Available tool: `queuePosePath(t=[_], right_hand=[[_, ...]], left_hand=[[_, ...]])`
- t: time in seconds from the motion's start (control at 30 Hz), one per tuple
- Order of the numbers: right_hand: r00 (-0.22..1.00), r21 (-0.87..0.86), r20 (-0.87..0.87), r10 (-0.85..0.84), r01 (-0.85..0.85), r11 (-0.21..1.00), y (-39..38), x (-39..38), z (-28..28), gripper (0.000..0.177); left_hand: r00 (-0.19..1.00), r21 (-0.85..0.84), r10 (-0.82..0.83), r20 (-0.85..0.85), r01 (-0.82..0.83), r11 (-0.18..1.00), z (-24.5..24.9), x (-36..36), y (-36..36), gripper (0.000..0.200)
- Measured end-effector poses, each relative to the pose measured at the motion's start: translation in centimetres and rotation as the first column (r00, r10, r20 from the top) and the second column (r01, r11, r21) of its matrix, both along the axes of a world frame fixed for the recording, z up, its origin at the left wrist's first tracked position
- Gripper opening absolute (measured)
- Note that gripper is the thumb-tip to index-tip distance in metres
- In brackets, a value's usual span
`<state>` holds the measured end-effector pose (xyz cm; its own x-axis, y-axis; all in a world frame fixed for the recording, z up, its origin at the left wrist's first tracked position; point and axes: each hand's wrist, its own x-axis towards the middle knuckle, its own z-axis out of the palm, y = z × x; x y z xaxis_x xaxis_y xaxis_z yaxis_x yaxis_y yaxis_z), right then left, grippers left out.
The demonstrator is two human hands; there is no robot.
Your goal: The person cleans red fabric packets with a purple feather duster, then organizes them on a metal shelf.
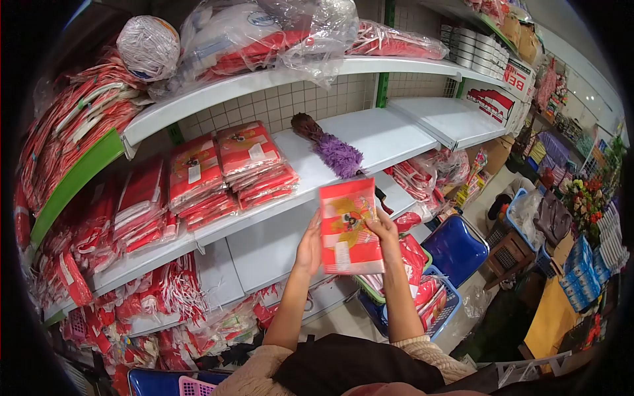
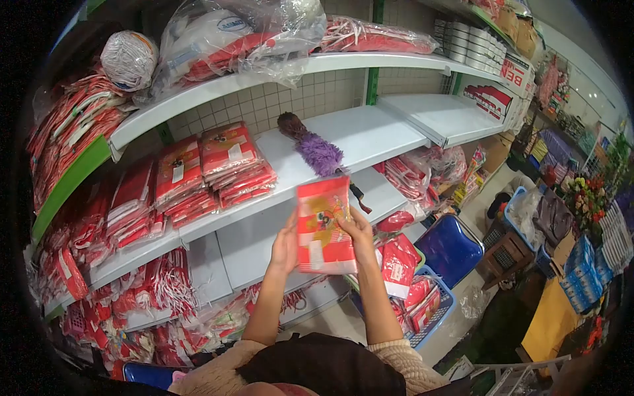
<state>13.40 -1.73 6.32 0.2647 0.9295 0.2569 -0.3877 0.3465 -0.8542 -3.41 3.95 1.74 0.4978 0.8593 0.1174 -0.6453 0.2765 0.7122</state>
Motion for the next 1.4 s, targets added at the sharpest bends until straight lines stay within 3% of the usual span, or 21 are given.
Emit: queuePosePath(t=[0.07, 0.13, 0.23, 0.27, 0.3, 0.37, 0.43, 0.47, 0.5, 0.53, 0.57, 0.63, 0.7, 0.8, 0.9, 0.93, 1.03, 1.17, 1.27, 1.37, 1.4], right_hand=[[0.999, 0.032, 0.040, -0.024, 0.023, 0.999, -0.5, -0.1, 1.4, 0.051], [0.978, -0.008, 0.207, -0.039, 0.041, 0.999, -0.7, -0.9, 1.8, 0.049], [0.923, -0.104, 0.385, 0.005, 0.038, 0.994, -0.4, -3.6, 1.7, 0.047], [0.890, -0.101, 0.454, 0.043, 0.003, 0.995, 0.0, -4.4, 1.1, 0.046], [0.851, -0.101, 0.519, 0.079, -0.031, 0.994, 0.4, -5.2, 0.5, 0.044], [0.867, -0.159, 0.468, 0.173, -0.110, 0.981, 0.5, -6.3, 0.2, 0.041], [0.840, -0.063, 0.540, 0.057, -0.027, 0.998, 0.9, -6.6, -0.2, 0.034], [0.815, -0.045, 0.580, 0.009, 0.020, 0.999, 0.8, -6.5, 0.2, 0.032], [0.786, -0.024, 0.617, -0.037, 0.067, 0.997, 0.8, -6.3, 0.6, 0.029], [0.612, 0.057, 0.766, -0.195, 0.238, 0.970, 0.7, -5.8, 1.6, 0.022], [0.471, 0.259, 0.788, -0.397, 0.331, 0.907, 1.3, -5.2, 2.1, 0.020], [0.133, 0.641, 0.668, -0.732, 0.396, 0.657, 3.2, -4.1, 3.1, 0.017], [-0.019, 0.714, 0.626, -0.780, 0.417, 0.563, 5.4, -2.8, 5.0, 0.013], [-0.266, 0.727, 0.670, -0.693, 0.425, 0.539, 9.2, 0.0, 5.3, 0.019], [-0.266, 0.481, 0.876, -0.402, 0.544, 0.688, 11.0, 2.0, 2.2, 0.020], [-0.159, 0.253, 0.968, -0.197, 0.603, 0.757, 10.6, 2.5, 1.8, 0.024], [-0.012, 0.351, 0.902, -0.432, 0.603, 0.716, 8.2, 2.9, -2.4, 0.026], [0.102, 0.396, 0.791, -0.604, 0.668, 0.630, 3.5, 2.7, -8.4, 0.027], [0.120, 0.338, 0.802, -0.585, 0.717, 0.610, -0.1, 3.4, -12.6, 0.026], [0.182, 0.091, 0.914, -0.362, 0.779, 0.621, -3.1, 5.3, -14.9, 0.026], [0.108, 0.167, 0.915, -0.389, 0.776, 0.608, -3.6, 6.2, -15.8, 0.024]], left_hand=[[0.996, 0.062, -0.063, -0.065, 0.067, 0.996, 0.2, 0.3, -0.1, 0.060], [0.983, 0.129, -0.157, -0.099, 0.169, 0.977, 0.2, 0.5, -0.2, 0.066], [0.975, 0.064, -0.213, 0.068, 0.209, 0.976, 0.8, 1.9, -1.8, 0.074], [0.975, 0.008, -0.223, -0.008, 0.223, 0.975, 0.4, 2.1, -1.9, 0.081], [0.977, -0.079, -0.032, -0.209, 0.016, 0.997, -0.1, 2.2, -2.6, 0.082], [0.963, -0.035, -0.196, 0.188, 0.206, 0.978, -2.2, 2.3, -1.4, 0.076], [0.770, 0.081, -0.332, 0.545, 0.346, 0.935, -4.8, 2.5, 0.8, 0.069], [0.612, 0.161, -0.400, 0.683, 0.408, 0.899, -5.1, 2.5, 1.5, 0.066], [0.606, 0.145, -0.395, 0.690, 0.419, 0.896, -5.7, 2.2, 1.7, 0.066], [0.642, 0.101, -0.372, 0.670, 0.418, 0.903, -5.1, 1.9, 1.4, 0.066], [0.738, 0.009, -0.308, 0.601, 0.379, 0.925, -4.0, 1.4, 0.5, 0.065], [0.815, -0.083, -0.239, 0.528, 0.329, 0.941, -3.1, 1.0, -0.1, 0.065], [0.837, -0.112, -0.214, 0.503, 0.309, 0.944, -2.9, 0.4, 0.0, 0.064], [0.855, -0.134, -0.192, 0.483, 0.288, 0.948, -3.0, 0.2, -0.3, 0.063], [0.860, -0.144, -0.188, 0.474, 0.286, 0.947, -3.0, 0.2, -0.4, 0.062], [0.862, -0.147, -0.187, 0.471, 0.286, 0.947, -2.9, 0.2, -0.4, 0.062], [0.861, -0.153, -0.189, 0.472, 0.291, 0.944, -3.0, 0.0, -0.3, 0.061], [0.860, -0.160, -0.194, 0.473, 0.300, 0.941, -3.7, 0.2, -0.2, 0.060], [0.858, -0.168, -0.213, 0.467, 0.323, 0.931, -3.9, 0.8, -0.1, 0.059], [0.853, -0.176, -0.244, 0.462, 0.358, 0.917, -4.1, 2.0, -0.2, 0.058], [0.850, -0.180, -0.257, 0.460, 0.372, 0.910, -4.2, 2.5, -0.3, 0.058]])
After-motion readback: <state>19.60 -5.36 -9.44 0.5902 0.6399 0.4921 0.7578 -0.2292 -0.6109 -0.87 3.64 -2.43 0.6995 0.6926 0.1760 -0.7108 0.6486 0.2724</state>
